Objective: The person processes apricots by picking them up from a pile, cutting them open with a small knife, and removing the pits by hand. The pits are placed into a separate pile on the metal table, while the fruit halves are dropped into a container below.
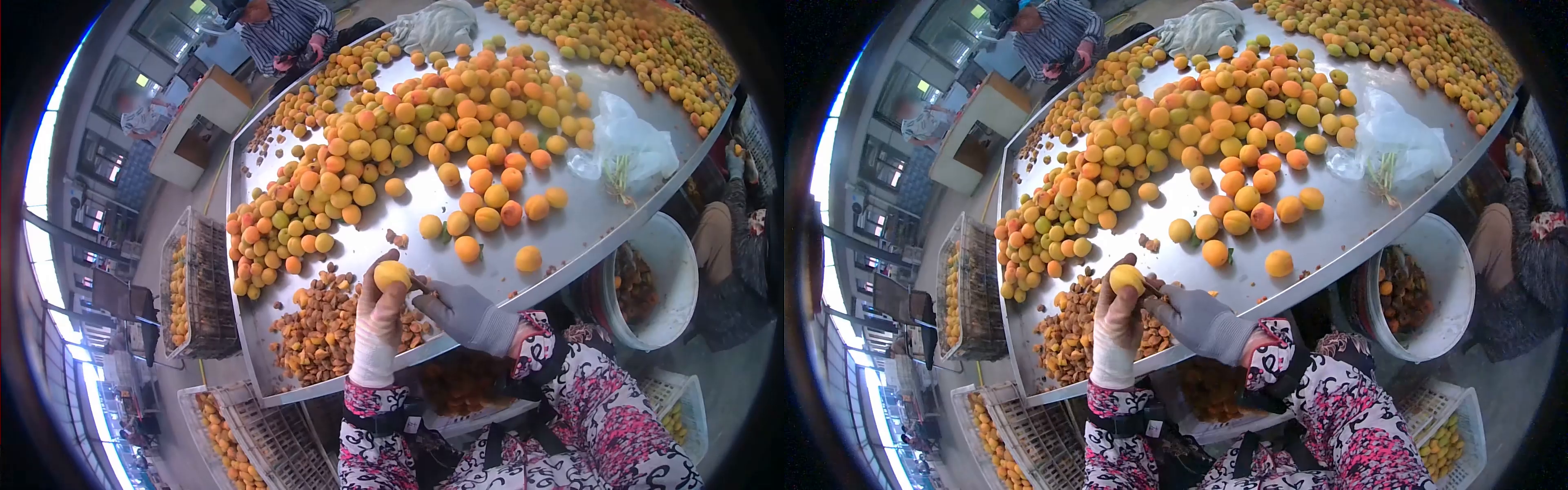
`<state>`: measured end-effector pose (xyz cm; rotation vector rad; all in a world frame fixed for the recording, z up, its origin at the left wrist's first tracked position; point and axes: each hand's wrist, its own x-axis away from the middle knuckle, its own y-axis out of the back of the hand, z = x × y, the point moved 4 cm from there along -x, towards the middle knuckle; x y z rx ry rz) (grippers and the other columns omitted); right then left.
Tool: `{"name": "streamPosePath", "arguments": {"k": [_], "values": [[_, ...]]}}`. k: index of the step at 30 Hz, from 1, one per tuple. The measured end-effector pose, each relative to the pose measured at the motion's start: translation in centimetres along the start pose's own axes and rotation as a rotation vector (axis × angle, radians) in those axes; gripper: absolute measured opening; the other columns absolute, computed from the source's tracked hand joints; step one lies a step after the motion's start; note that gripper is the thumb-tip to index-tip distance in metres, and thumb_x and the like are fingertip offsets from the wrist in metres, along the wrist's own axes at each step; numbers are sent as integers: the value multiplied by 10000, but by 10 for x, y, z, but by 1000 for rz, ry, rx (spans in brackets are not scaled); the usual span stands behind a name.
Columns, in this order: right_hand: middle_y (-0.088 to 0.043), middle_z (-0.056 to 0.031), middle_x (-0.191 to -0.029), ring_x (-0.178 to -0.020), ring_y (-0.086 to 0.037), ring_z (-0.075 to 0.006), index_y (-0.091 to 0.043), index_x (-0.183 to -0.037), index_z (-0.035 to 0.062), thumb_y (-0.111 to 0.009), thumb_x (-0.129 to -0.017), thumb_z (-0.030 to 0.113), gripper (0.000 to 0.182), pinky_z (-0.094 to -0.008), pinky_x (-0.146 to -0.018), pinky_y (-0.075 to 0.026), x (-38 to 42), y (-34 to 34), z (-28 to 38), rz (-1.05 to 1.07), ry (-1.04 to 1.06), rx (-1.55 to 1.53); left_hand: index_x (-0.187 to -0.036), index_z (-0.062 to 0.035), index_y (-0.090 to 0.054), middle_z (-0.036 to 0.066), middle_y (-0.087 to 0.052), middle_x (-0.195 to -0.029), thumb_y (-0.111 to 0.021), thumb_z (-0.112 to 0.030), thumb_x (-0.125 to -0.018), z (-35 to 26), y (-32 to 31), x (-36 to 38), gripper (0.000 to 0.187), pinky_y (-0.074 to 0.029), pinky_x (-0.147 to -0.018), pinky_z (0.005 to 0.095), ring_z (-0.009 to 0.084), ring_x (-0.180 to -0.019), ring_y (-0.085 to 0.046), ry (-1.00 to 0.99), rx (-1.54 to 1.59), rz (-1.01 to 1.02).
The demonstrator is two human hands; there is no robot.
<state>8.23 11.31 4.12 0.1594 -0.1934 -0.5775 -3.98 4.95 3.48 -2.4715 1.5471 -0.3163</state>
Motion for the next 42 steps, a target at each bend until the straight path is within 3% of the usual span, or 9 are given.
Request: {"name": "streamPosePath", "arguments": {"k": [6, 14, 20, 21, 24, 26, 30, 33, 42], "values": [[-619, -191, -813, -800, -610, -352, -546, -1058, 18, -474, -902, 292, 324, -391, -668, -473, 4, -24, -20, -210, 39, 91, -1122, -41, -488, 126, -614, -794, -618, -428, -811, 26, -20, 4, 513, -449, -852, 392, 291, -826, -587, 209, 541, -223], [-598, -167, -706, -679, -610, -292, -547, -1042, 5, -500, -897, 317, 347, -354, -605, -457, 1, -4, -11, -82, 31, 67, -1223, -6, -424, 68, -545, -990, -641, -232, -812, -21, -14, 5, 517, -424, -840, 269, 151, -924, -519, -16, -122, -87], [-605, -183, -722, -700, -617, -330, -496, -1171, 12, -497, -896, 290, 391, -382, -598, -465, 6, -26, -15, -180, -19, 209, -1042, 0, -509, 88, -593, -854, -613, -434, -818, 19, -24, 10, 500, -479, -797, 347, 206, -785, -588, 128, 377, -295], [-605, -183, -722, -700, -617, -330, -496, -1171, 12, -497, -896, 290, 391, -382, -598, -465, 5, -26, -17, -182, -18, 207, -1052, -33, -513, 58, -590, -838, -532, -469, -858, 20, -24, 10, 478, -461, -640, 261, 147, -721, -558, 153, 311, -331], [-601, -191, -713, -679, -611, -346, -494, -1164, 3, -503, -891, 288, 395, -399, -583, -465, 5, -21, -20, -282, 103, 74, -1072, 4, -504, 59, -578, -916, -592, -437, -835, 3, -14, 8, 509, -435, -801, 308, 168, -856, -540, 100, 71, -257], [-579, -209, -641, -621, -578, -397, -512, -959, 33, -471, -890, 389, 364, -472, -547, -454, 4, -19, -17, -273, 123, 148, -1079, 6, -503, 50, -566, -943, -589, -396, -848, -6, -16, 7, 472, -417, -795, 277, 141, -886, -517, 43, -18, -270], [-602, -198, -740, -688, -594, -369, -527, -1052, -4, -511, -885, 306, 353, -415, -587, -466, 5, -23, -13, -174, 13, 208, -1036, -4, -514, 76, -564, -949, -574, -351, -861, 3, -6, 5, 392, -432, -786, 269, 169, -862, -538, -61, -13, -338], [-602, -199, -754, -679, -593, -371, -538, -1030, 10, -509, -883, 325, 349, -422, -576, -466, 4, -27, -17, -318, 108, 149, -986, -9, -522, 112, -579, -876, -533, -338, -881, 25, -6, 3, 346, -481, -704, 319, 222, -760, -564, 169, 444, -366], [-585, -194, -650, -632, -576, -392, -505, -991, 58, -446, -896, 394, 354, -473, -563, -454, 2, -32, -14, -195, 62, 169, -936, -46, -560, 63, -579, -801, -563, -436, -851, 9, -15, 11, 400, -486, -646, 290, 170, -717, -561, 123, 159, -434]]}}
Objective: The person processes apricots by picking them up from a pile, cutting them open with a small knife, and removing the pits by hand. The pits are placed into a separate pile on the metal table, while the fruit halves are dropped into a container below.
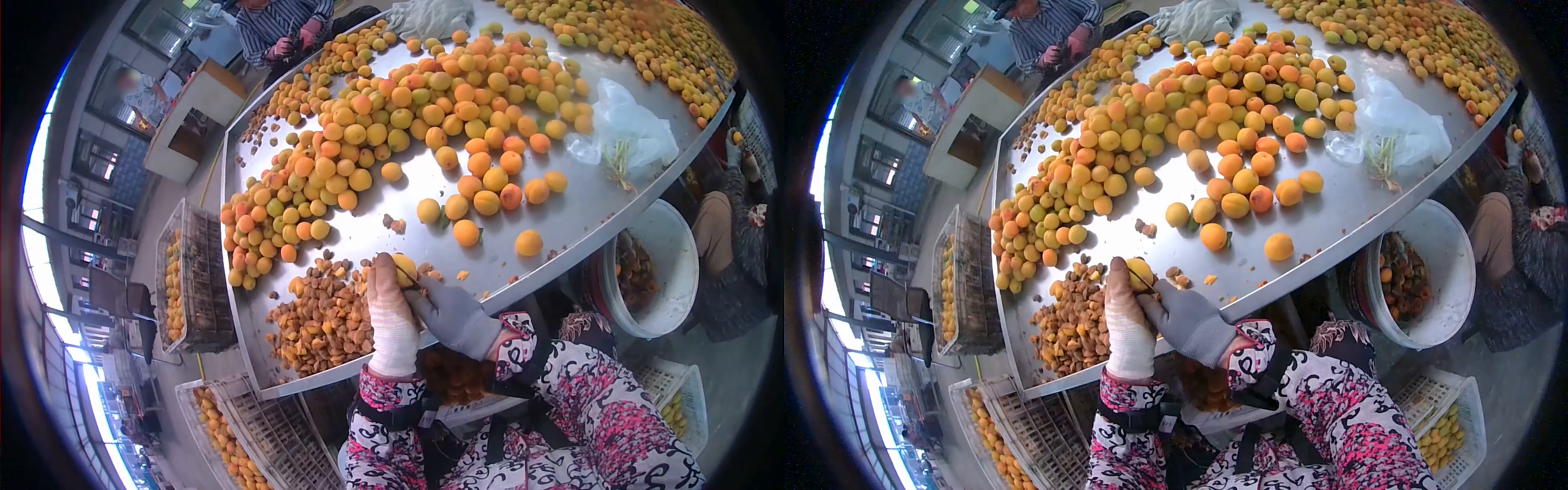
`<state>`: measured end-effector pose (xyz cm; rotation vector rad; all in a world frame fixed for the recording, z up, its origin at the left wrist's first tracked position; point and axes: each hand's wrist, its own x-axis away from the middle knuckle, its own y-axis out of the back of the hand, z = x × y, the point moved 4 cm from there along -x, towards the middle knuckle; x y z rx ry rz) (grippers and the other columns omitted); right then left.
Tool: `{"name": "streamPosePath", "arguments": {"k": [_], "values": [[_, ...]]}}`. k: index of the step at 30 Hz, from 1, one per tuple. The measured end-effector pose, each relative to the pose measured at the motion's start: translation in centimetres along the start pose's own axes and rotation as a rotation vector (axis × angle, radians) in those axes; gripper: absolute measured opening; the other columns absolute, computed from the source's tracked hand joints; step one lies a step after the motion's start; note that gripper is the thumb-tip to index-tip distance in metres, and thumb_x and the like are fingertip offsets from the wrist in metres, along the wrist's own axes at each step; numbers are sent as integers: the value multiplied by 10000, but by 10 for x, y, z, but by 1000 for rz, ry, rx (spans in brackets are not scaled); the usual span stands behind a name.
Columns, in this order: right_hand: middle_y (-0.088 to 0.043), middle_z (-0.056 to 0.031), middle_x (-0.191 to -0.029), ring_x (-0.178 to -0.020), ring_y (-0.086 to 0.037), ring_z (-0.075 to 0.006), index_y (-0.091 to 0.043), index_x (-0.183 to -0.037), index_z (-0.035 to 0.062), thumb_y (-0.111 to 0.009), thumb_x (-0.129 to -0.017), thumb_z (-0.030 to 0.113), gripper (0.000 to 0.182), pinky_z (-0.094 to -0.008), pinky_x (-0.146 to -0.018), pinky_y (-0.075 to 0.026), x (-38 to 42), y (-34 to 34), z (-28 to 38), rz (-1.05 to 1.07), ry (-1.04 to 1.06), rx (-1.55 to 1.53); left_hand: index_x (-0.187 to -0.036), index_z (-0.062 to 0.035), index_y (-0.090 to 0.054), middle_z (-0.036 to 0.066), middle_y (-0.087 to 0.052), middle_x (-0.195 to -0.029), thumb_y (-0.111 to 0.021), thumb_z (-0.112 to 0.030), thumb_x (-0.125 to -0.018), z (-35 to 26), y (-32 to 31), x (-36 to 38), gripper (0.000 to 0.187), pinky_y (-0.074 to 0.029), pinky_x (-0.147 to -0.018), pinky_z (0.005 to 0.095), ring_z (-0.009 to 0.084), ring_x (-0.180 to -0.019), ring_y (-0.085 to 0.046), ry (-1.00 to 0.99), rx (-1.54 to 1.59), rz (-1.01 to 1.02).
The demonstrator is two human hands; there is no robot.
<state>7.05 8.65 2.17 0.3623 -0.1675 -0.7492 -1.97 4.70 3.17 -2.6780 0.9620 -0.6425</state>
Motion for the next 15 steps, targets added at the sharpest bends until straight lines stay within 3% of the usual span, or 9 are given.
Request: {"name": "streamPosePath", "arguments": {"k": [2, 6, 9, 11, 12, 13, 14, 15], "values": [[-599, -212, -775, -723, -589, -381, -538, -1010, 30, -481, -895, 327, 323, -424, -608, -462, -1, -1, -2, 24, -84, -173, -934, -46, -560, 61, -577, -801, -562, -437, -851, 11, 6, -8, 401, -487, -642, 290, 170, -710, -559, 6, 32, -22], [-602, -213, -785, -747, -584, -390, -547, -998, 27, -483, -894, 335, 332, -415, -617, -460, -2, -1, -2, 15, -59, -197, -941, -44, -557, 59, -572, -793, -538, -442, -862, 8, 2, -5, 406, -489, -637, 291, 172, -693, -555, 83, 108, 5], [-601, -180, -735, -685, -598, -346, -559, -997, 24, -503, -884, 339, 339, -384, -601, -456, -4, 13, 5, 49, -6, -45, -965, -35, -550, 60, -571, -794, -494, -429, -889, 11, 8, -12, 404, -490, -646, 302, 175, -690, -553, 17, 146, -22], [-568, -124, -650, -600, -581, -233, -565, -973, 13, -541, -861, 337, 344, -335, -579, -453, -4, 20, 6, 150, -4, -74, -976, -34, -547, 63, -570, -799, -477, -424, -898, 9, 22, -28, 404, -488, -659, 311, 176, -703, -553, -79, 160, -49], [-568, -124, -650, -600, -581, -233, -565, -973, 13, -541, -861, 337, 344, -335, -579, -453, -4, 27, 8, 150, -2, -71, -988, -32, -543, 66, -569, -804, -461, -419, -907, -1, 25, -31, 403, -487, -672, 320, 176, -716, -552, -166, 168, -80], [-542, -88, -621, -573, -550, -171, -567, -954, 10, -552, -855, 337, 343, -300, -540, -439, -6, 36, 8, 120, -84, -160, -1021, -40, -536, 48, -550, -854, -463, -251, -895, -12, 28, -26, 256, -448, -681, 286, 153, -772, -524, -281, 7, -35], [-516, -52, -593, -547, -519, -109, -570, -936, 7, -563, -849, 337, 342, -264, -502, -426, -10, 45, 7, 88, -167, -247, -1021, -40, -536, 48, -550, -854, -463, -251, -895, -10, 24, -20, 256, -448, -681, 286, 153, -772, -524, -283, 14, -34], [-535, -71, -599, -580, -514, -102, -590, -858, 12, -615, -815, 407, 399, -264, -558, -428, -19, 49, -3, -13, -205, -356, -1042, -29, -532, 58, -552, -870, -478, -199, -864, -20, 2, 0, 252, -445, -691, 288, 160, -777, -523, -368, -180, 0]]}}
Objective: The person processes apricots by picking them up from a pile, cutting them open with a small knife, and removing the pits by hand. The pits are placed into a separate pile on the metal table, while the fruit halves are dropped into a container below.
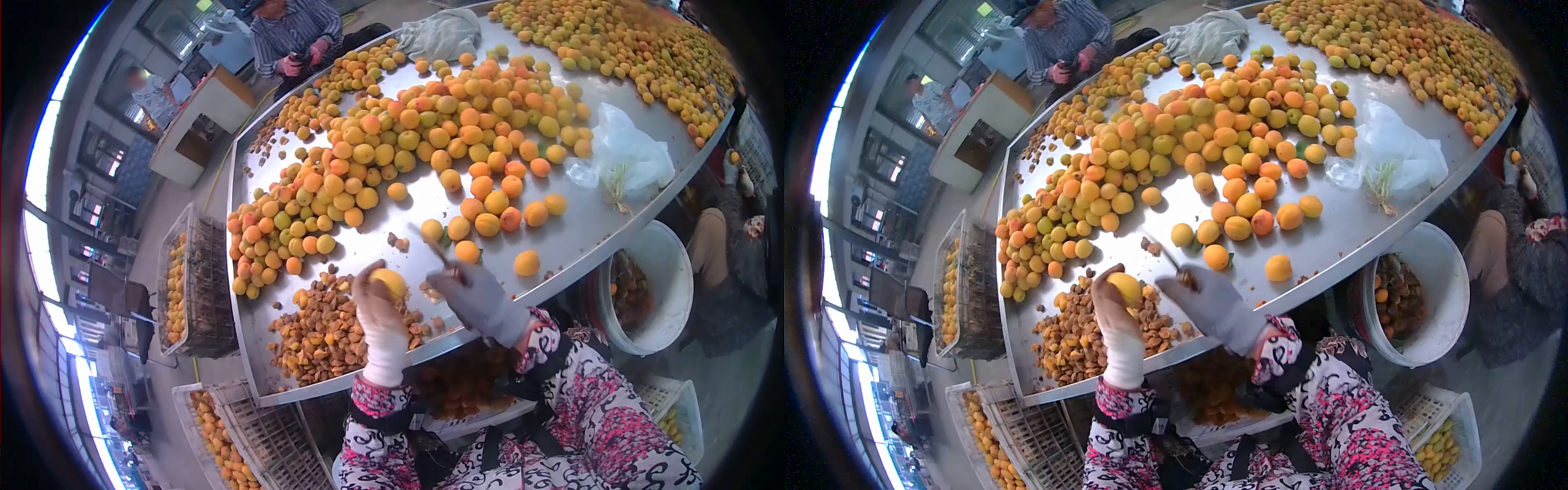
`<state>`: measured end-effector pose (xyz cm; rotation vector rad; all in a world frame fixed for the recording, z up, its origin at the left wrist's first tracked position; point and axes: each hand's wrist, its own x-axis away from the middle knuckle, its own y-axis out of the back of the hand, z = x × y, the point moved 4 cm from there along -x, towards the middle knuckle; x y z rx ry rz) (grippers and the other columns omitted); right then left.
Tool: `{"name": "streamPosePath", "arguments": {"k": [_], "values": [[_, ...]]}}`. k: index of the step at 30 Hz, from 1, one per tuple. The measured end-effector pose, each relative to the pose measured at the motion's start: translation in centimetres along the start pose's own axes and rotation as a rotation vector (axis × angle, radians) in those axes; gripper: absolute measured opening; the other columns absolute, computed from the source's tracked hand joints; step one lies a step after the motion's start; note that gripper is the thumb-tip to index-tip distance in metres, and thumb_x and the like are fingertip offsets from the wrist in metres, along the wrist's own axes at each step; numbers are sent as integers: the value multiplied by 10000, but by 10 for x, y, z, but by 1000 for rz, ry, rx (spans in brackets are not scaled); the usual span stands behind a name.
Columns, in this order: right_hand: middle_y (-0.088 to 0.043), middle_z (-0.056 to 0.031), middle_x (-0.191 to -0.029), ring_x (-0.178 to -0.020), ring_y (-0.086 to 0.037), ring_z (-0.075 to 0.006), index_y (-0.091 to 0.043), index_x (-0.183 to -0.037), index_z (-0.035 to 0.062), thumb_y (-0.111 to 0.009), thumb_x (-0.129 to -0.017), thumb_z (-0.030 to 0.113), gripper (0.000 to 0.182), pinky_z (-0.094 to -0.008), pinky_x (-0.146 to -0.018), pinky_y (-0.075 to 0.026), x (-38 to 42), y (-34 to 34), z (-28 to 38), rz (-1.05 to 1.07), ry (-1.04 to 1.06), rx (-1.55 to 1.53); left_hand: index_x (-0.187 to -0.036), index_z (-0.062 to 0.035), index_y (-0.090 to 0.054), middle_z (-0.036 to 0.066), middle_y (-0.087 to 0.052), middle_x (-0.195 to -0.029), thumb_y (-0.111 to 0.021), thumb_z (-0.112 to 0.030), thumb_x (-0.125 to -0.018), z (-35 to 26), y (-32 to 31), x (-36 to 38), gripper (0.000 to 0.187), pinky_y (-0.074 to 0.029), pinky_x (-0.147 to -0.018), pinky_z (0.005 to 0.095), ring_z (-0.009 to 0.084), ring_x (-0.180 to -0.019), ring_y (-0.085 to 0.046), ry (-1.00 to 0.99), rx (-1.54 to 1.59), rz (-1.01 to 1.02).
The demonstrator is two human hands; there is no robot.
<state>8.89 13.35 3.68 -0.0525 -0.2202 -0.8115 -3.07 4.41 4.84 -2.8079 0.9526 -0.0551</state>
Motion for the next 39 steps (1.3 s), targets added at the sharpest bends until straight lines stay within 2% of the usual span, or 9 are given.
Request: {"name": "streamPosePath", "arguments": {"k": [3, 6, 15, 19, 25, 29, 30, 33, 39], "values": [[-578, -26, -701, -625, -504, -77, -603, -868, -8, -612, -827, 383, 393, -217, -546, -410, -8, 1, 8, 69, -174, -495, -1097, -9, -514, 159, -546, -883, -553, -218, -777, -6, -23, 15, 384, -420, -707, 386, 301, -729, -522, -746, -737, 372], [-586, -41, -747, -681, -517, -73, -595, -887, -32, -621, -824, 359, 397, -225, -587, -439, -18, -9, -14, -37, -114, -530, -1096, -12, -521, 163, -540, -830, -569, -306, -781, -6, -34, 21, 434, -399, -685, 415, 335, -671, -497, -933, -882, 400], [-572, -71, -694, -638, -532, -105, -581, -864, 9, -621, -823, 235, 233, -255, -561, -429, -15, -5, 2, -245, 202, -446, -1144, 14, -460, 188, -566, -806, -493, -311, -863, 2, -42, 25, 431, -435, -643, 391, 329, -715, -550, -678, -694, 364], [-543, -70, -625, -586, -492, -90, -572, -801, 9, -614, -817, 177, 174, -269, -506, -385, -10, 1, 16, -357, 377, -103, -1102, 34, -449, 167, -583, -836, -404, -202, -917, 19, -41, 25, 303, -446, -698, 313, 245, -755, -573, -253, -339, 236], [-543, -133, -606, -573, -562, -327, -546, -693, 68, -613, -764, 226, 186, -379, -477, -414, -16, -2, 19, -508, 547, 176, -1099, -47, -487, 68, -526, -1065, -349, -307, -945, 39, -32, 13, 332, -353, -916, 286, 164, -1006, -491, 8, -303, 276], [-572, -129, -624, -596, -582, -324, -559, -707, 70, -605, -768, 257, 203, -367, -496, -444, -13, 2, 20, -407, 508, 311, -1155, -72, -485, 57, -534, -1116, -387, -323, -931, 33, -43, 18, 350, -360, -938, 306, 167, -1040, -501, 518, 192, 158], [-571, -129, -617, -595, -582, -327, -559, -707, 69, -600, -772, 265, 210, -372, -497, -442, -13, 2, 21, -409, 488, 314, -1007, -66, -518, 45, -546, -946, -357, -354, -937, 34, -39, 16, 337, -444, -766, 281, 132, -850, -529, 466, 73, 130], [-569, -129, -601, -591, -585, -326, -558, -706, 66, -592, -781, 289, 238, -377, -504, -444, -14, 0, 20, -430, 506, 350, -1002, -62, -511, 41, -548, -936, -344, -353, -938, 14, -45, 24, 342, -446, -761, 270, 113, -854, -526, 434, 41, 255], [-606, -127, -670, -635, -599, -208, -616, -857, 5, -581, -795, 388, 389, -311, -611, -462, -32, 2, 0, -255, -78, 118, -1066, -70, -508, 61, -580, -787, -419, -441, -900, 35, -26, 16, 417, -465, -548, 256, 157, -607, -564, 477, -139, 259]]}}
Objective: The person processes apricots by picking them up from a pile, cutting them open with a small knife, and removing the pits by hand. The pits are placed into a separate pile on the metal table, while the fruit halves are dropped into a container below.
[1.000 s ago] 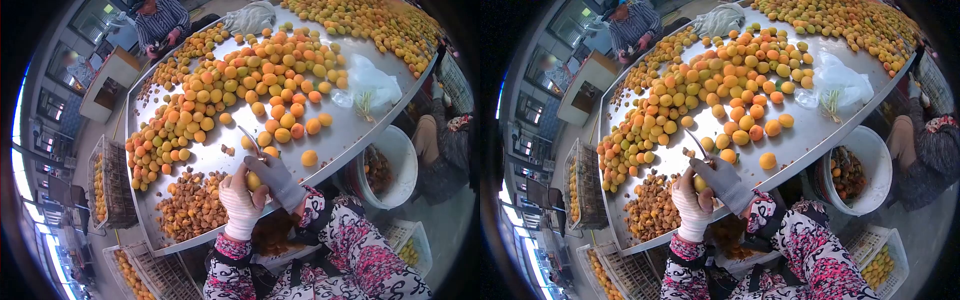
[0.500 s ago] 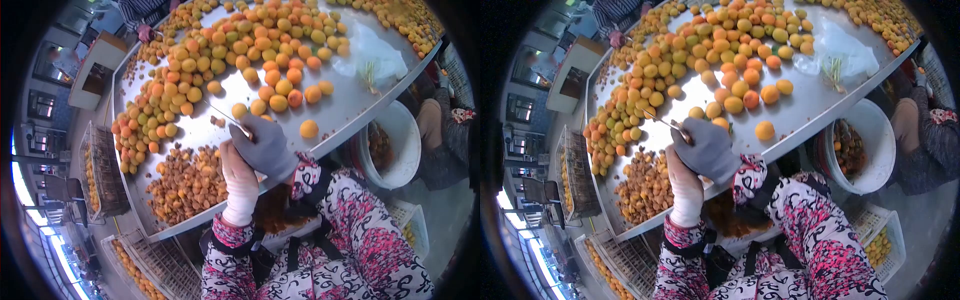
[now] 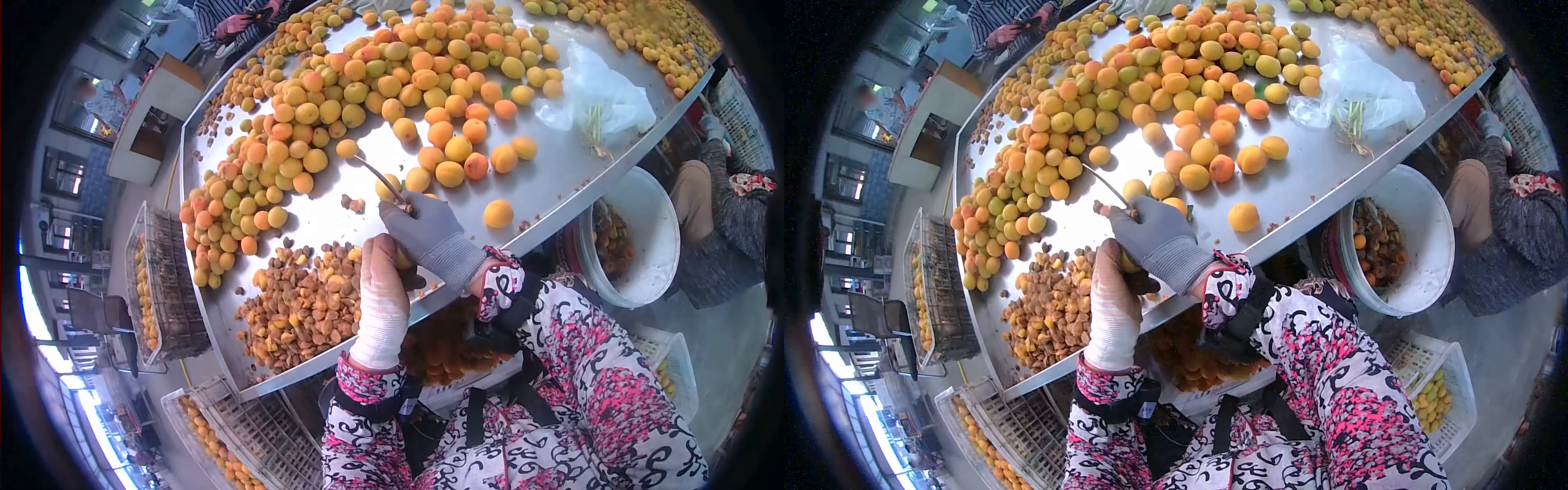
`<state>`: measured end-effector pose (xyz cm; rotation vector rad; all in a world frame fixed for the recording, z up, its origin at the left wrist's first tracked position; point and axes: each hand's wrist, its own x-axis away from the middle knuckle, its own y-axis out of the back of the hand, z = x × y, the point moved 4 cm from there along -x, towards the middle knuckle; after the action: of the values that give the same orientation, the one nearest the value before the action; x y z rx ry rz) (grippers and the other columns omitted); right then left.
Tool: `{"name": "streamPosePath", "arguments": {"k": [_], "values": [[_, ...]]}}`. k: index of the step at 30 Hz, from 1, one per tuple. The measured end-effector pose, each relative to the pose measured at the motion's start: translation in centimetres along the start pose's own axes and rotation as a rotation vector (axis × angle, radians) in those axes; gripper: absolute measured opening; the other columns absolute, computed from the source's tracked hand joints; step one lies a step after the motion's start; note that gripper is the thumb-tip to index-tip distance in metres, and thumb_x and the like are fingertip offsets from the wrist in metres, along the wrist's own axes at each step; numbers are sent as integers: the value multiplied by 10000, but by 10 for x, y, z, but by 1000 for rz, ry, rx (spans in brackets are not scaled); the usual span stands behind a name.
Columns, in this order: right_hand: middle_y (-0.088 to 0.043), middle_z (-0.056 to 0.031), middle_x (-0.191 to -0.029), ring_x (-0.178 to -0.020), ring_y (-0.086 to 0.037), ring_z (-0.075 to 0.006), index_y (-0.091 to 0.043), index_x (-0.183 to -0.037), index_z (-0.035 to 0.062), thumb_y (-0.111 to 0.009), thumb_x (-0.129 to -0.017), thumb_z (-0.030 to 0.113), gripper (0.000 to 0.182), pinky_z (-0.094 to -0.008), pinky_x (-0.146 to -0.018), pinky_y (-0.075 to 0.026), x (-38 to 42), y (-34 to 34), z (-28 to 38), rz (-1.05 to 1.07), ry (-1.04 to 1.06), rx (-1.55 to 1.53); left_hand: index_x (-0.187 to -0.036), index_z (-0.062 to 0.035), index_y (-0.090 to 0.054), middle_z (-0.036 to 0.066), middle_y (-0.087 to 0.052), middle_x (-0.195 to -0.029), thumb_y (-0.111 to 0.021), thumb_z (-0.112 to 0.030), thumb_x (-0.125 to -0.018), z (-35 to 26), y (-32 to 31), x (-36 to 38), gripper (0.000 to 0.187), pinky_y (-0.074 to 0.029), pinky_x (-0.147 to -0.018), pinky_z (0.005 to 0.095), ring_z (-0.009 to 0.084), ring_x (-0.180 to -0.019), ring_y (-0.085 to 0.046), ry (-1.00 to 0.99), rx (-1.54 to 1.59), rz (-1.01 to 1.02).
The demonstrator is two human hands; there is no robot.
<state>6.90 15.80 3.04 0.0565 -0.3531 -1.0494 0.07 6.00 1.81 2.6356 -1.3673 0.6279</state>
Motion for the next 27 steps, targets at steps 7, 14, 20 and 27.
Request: {"name": "streamPosePath", "arguments": {"k": [7, 14, 20, 27], "values": [[-587, -115, -701, -665, -588, -243, -554, -885, 14, -550, -840, 405, 393, -334, -595, -438, 5, 11, 11, 107, 266, -1, -1073, -67, -504, 33, -549, -711, -471, -492, -871, -5, 9, -6, 471, -476, -593, 326, 164, -615, -541, 47, 452, 45], [-566, -169, -628, -624, -573, -370, -541, -871, 50, -485, -892, 372, 328, -429, -536, -432, 45, 20, 24, 175, 517, 225, -1140, -53, -513, 30, -548, -725, -544, -498, -831, -21, 38, -11, 543, -460, -666, 347, 164, -691, -527, -62, 549, 259], [-553, -161, -609, -611, -578, -354, -556, -915, 41, -488, -896, 356, 323, -404, -528, -426, 52, 7, 11, 288, 430, 323, -996, -61, -529, 19, -541, -763, -626, -476, -788, -24, 39, -7, 475, -474, -719, 330, 148, -716, -536, -92, 578, 188], [-554, -166, -621, -610, -572, -359, -550, -916, 36, -497, -893, 336, 305, -408, -526, -421, 53, 5, 9, 291, 442, 333, -1007, -45, -526, 32, -548, -772, -627, -446, -799, -23, 43, -8, 462, -499, -690, 331, 148, -682, -551, -128, 520, 152]]}}
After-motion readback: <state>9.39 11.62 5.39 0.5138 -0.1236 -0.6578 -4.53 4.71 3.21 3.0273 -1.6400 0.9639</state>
